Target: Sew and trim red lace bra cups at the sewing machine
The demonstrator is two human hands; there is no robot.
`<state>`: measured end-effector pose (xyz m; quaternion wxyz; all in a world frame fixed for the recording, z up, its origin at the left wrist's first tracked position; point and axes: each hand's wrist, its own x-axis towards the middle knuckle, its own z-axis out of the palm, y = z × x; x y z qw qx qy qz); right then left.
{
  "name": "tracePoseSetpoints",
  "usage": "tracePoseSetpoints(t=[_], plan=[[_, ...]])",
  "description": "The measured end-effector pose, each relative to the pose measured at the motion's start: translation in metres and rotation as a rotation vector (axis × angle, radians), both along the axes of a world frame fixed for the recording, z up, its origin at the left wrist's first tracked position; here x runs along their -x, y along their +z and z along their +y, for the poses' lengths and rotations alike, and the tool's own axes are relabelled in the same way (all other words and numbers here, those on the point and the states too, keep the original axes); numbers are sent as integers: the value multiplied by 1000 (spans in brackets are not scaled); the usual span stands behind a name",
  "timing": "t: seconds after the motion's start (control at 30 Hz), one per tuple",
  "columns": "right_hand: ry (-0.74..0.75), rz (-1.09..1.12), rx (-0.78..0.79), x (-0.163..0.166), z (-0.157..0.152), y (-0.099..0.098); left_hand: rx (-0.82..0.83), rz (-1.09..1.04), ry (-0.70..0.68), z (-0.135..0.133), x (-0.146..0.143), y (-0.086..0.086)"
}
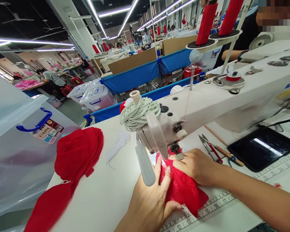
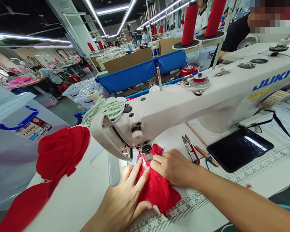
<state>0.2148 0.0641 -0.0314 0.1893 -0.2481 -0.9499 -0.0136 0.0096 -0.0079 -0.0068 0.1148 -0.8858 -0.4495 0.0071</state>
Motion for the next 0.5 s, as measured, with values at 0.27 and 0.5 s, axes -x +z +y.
tracePoseSetpoints(t=[0.27,0.5], plan=[[-2,18,26,2,-1,7,-6,-57,-6,2,5,3],[6,29,61,4,0,9,-60,-97,-52,5,5,9]])
